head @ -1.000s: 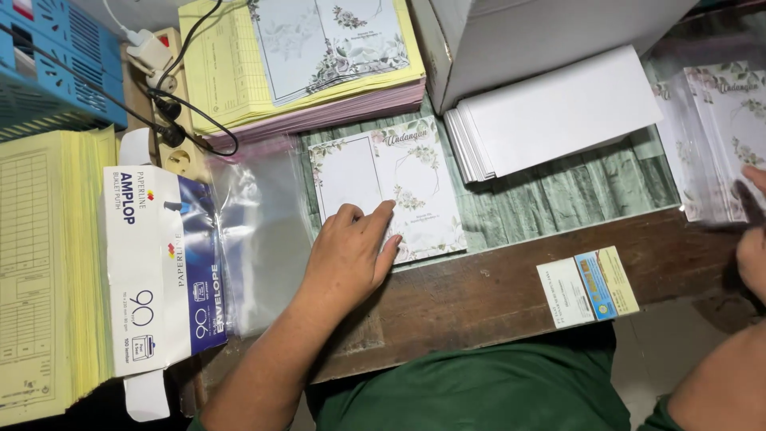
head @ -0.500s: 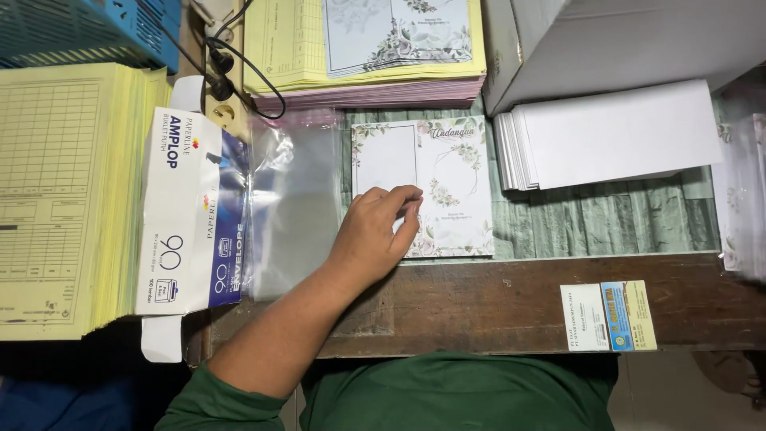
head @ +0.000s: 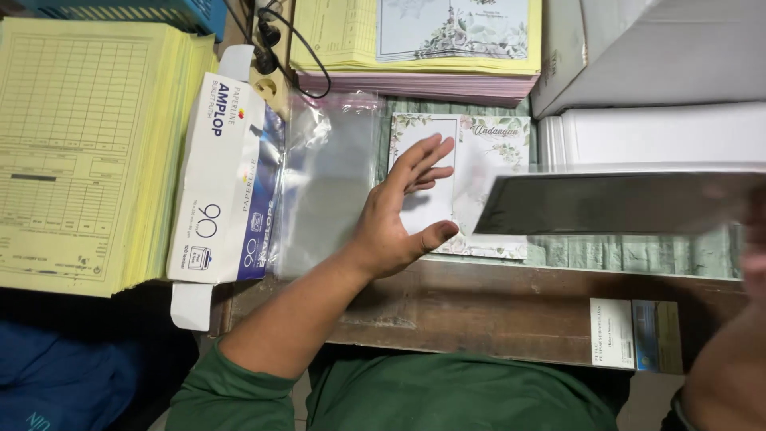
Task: Folding printed invitation cards and stacking them on a workbench
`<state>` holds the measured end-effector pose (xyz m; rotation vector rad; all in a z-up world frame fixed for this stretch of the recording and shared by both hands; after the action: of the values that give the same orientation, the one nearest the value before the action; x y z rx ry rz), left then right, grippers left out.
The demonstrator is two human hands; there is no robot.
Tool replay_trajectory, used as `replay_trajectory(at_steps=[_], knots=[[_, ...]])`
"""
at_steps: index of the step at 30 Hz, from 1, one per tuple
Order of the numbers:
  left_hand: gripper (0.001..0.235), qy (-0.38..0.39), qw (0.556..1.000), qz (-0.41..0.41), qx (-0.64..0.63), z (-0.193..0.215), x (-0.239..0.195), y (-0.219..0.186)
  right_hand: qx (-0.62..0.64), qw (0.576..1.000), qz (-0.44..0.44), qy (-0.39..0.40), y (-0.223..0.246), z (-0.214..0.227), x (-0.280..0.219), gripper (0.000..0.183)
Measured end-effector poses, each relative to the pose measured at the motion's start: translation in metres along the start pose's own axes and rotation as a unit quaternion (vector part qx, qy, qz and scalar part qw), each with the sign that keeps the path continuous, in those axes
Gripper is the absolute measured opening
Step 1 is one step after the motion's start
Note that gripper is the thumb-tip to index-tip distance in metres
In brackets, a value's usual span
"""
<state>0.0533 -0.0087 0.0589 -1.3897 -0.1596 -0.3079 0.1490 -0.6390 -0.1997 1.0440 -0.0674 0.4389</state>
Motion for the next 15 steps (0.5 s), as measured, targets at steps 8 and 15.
replay_trajectory(at_steps=[8,15], knots=[[0.024,-0.107,0.969,0.145,-0.167,0.010,0.004,0.035,0.262,0.939,-0.192,-0.116,0.264,-0.139,0.132,0.023],[0.032,-0.105,0.965,0.152,-0.185,0.015,0.005,0.034,0.231,0.931,-0.240,-0.148,0.236,-0.128,0.124,0.024]])
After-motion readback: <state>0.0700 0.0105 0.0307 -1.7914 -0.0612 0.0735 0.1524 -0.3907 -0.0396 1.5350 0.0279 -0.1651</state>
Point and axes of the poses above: each hand's wrist, its own x-axis towards the middle knuckle, its own z-axis out of the back of the hand, y = z × x, the point moved 6 cm from there along x, towards the middle knuckle
